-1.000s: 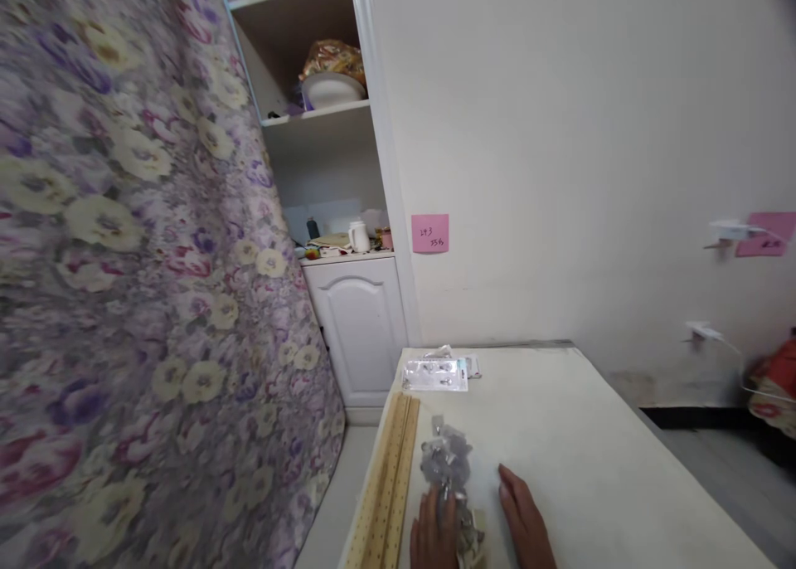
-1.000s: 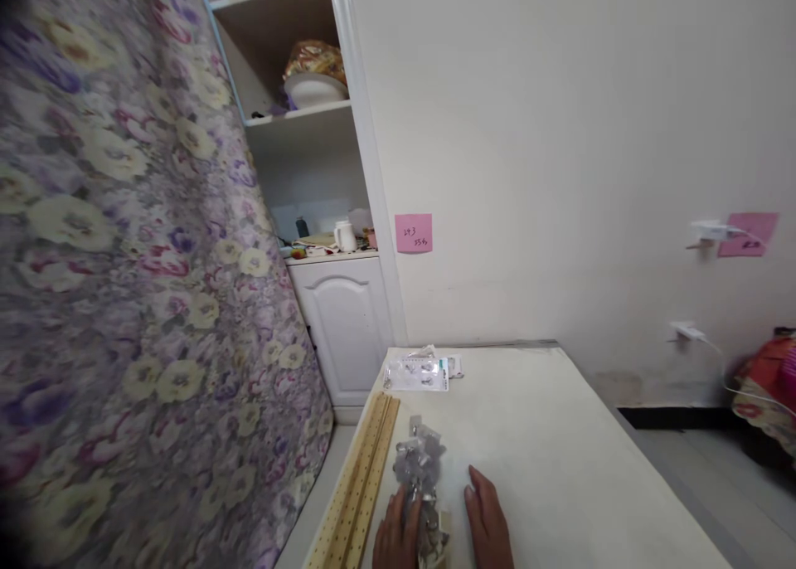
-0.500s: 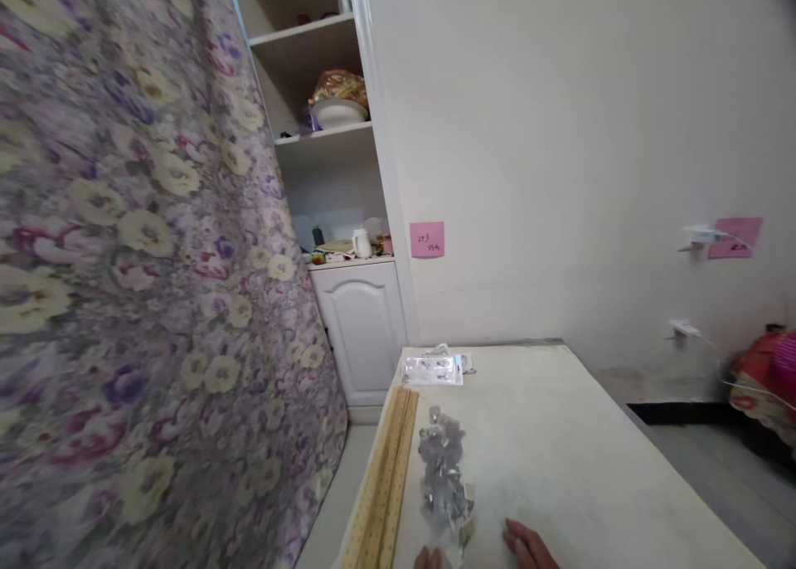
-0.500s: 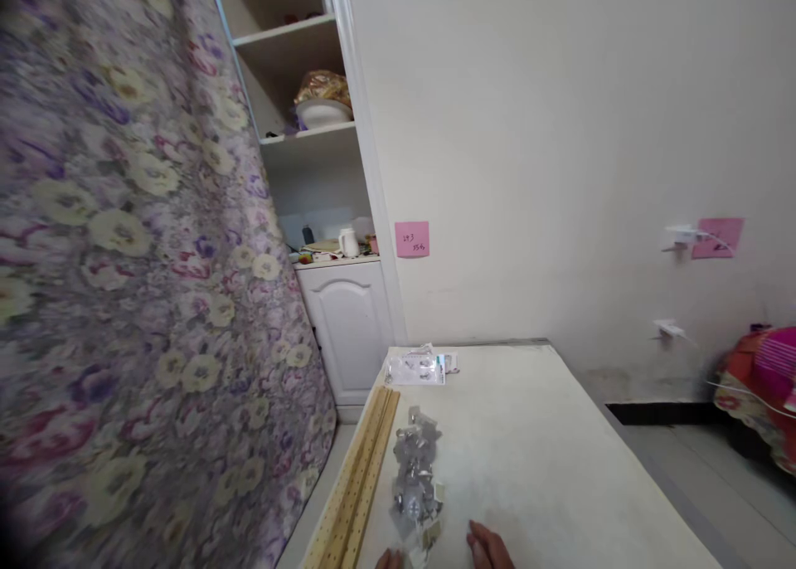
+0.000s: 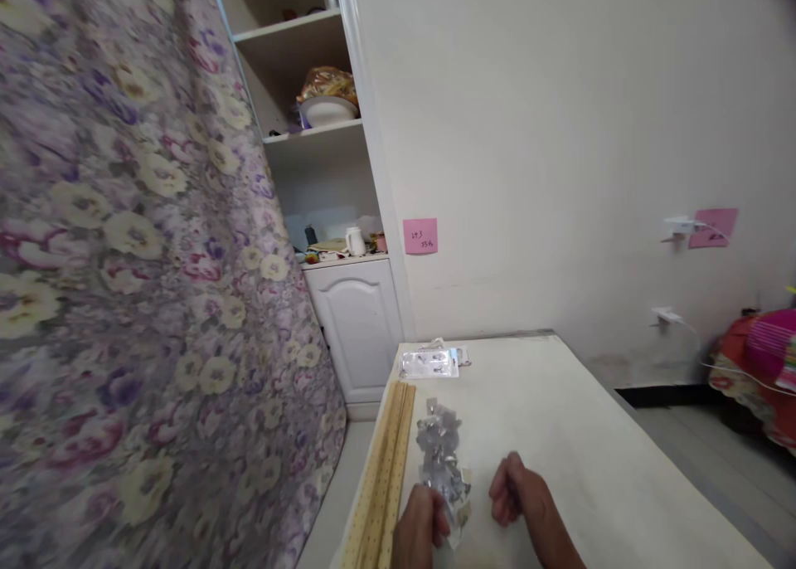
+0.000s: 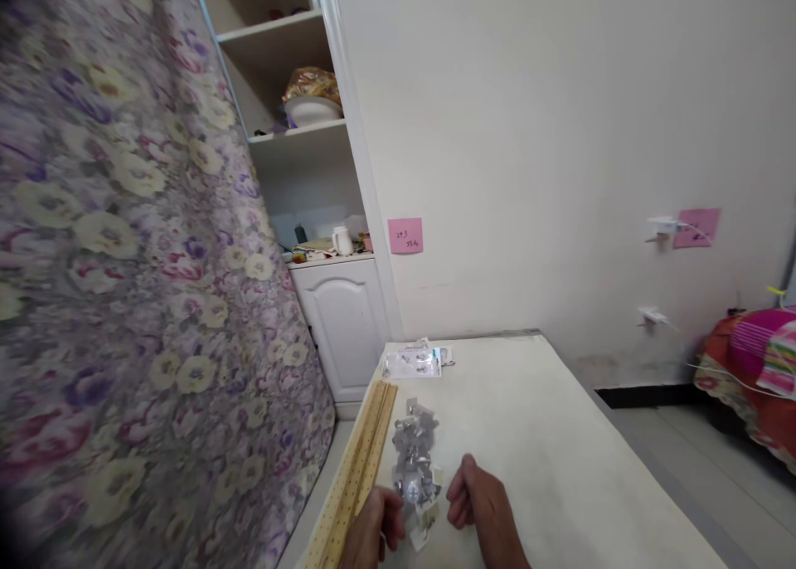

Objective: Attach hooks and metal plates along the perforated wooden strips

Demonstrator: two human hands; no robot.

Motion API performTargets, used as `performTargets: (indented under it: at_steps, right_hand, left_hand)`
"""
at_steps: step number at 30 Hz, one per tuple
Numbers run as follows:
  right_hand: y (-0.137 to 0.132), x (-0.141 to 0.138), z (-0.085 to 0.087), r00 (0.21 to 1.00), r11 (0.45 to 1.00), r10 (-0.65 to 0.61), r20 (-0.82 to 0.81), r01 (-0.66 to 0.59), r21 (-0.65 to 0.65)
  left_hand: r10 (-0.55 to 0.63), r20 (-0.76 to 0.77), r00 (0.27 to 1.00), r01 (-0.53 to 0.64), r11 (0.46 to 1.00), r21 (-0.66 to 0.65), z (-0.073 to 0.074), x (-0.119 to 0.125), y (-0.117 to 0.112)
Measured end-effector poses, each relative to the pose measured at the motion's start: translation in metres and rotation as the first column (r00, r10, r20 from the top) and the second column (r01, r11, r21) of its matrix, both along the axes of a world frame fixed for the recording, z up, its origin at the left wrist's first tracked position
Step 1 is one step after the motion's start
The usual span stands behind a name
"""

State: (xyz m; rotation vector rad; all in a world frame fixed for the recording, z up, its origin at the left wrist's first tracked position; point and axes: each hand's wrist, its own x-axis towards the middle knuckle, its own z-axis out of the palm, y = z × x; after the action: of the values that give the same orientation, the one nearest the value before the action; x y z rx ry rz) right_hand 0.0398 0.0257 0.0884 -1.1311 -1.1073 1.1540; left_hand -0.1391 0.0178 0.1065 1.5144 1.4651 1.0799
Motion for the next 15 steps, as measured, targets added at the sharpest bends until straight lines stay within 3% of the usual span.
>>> performTargets:
  at_steps: [2, 5, 8, 15]
  right_hand:
    - [0.002, 0.005, 0.02, 1.0, 1.0, -0.003, 0.011, 0.002, 0.01]
    - [0.005, 0.013, 0.041, 0.999, 1.0, -0.031, 0.029, 0.03, 0.004]
    - [0.01, 0.023, 0.047, 0.998, 0.998, -0.048, 0.034, 0.049, -0.045]
    - [0.016, 0.037, 0.041, 0.995, 0.992, -0.09, 0.052, 0.094, -0.089]
  left_hand:
    - [-0.002, 0.127, 0.992, 0.006, 1.0, -0.028, 0.022, 0.01, 0.004]
    - [-0.003, 0.199, 0.98, 0.011, 0.999, -0.042, 0.039, 0.023, 0.012]
    - [-0.021, 0.195, 0.981, 0.031, 0.998, -0.045, 0.041, 0.03, 0.022]
    - [-0.044, 0.183, 0.982, 0.054, 0.997, -0.054, 0.041, 0.033, 0.045]
